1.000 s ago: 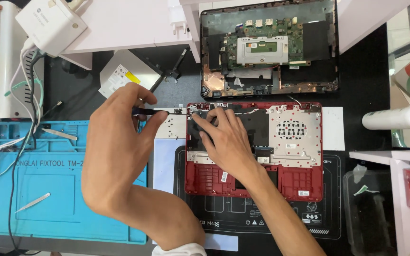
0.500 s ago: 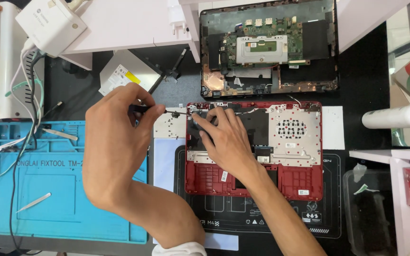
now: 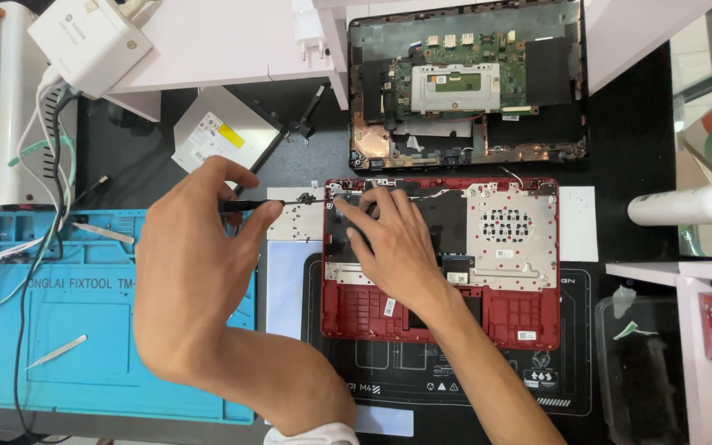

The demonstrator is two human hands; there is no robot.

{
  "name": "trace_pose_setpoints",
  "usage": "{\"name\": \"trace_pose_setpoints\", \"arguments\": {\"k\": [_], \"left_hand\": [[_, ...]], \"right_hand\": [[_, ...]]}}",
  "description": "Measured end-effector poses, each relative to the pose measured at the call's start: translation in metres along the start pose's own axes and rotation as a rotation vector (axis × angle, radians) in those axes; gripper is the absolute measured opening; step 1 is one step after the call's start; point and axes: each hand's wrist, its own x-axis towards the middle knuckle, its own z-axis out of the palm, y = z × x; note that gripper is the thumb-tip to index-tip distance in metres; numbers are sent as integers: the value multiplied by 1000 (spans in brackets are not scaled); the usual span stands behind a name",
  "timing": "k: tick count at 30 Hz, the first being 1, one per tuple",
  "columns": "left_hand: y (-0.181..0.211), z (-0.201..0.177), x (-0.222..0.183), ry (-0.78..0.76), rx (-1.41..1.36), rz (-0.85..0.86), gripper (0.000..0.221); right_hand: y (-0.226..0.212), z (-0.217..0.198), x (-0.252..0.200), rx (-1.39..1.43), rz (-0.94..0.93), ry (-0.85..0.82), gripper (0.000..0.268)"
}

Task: Repairing and assembling a laptop by seating the screen and connecting internal components.

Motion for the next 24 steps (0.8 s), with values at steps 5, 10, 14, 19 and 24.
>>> {"name": "trace_pose_setpoints", "arguments": {"k": [5,10,14,19,24], "left_hand": [[3,-3,2,10,-63,21,22],[5,-10,1,16,-26,-104,24],[-3,-15,-7,56,-45,-46,21],[-8,-22,-13,28,-23,-9,20],[-11,-25,-16,20,-61,-57,18]], "right_hand": [[0,1,0,-2,1,-7,42],[2,2,0,-3,15,-14,41],[7,5,-1,53,27,21,38],[4,7,-1,98,-30,124,31],[1,13,-3,152,-32,65,12]]}}
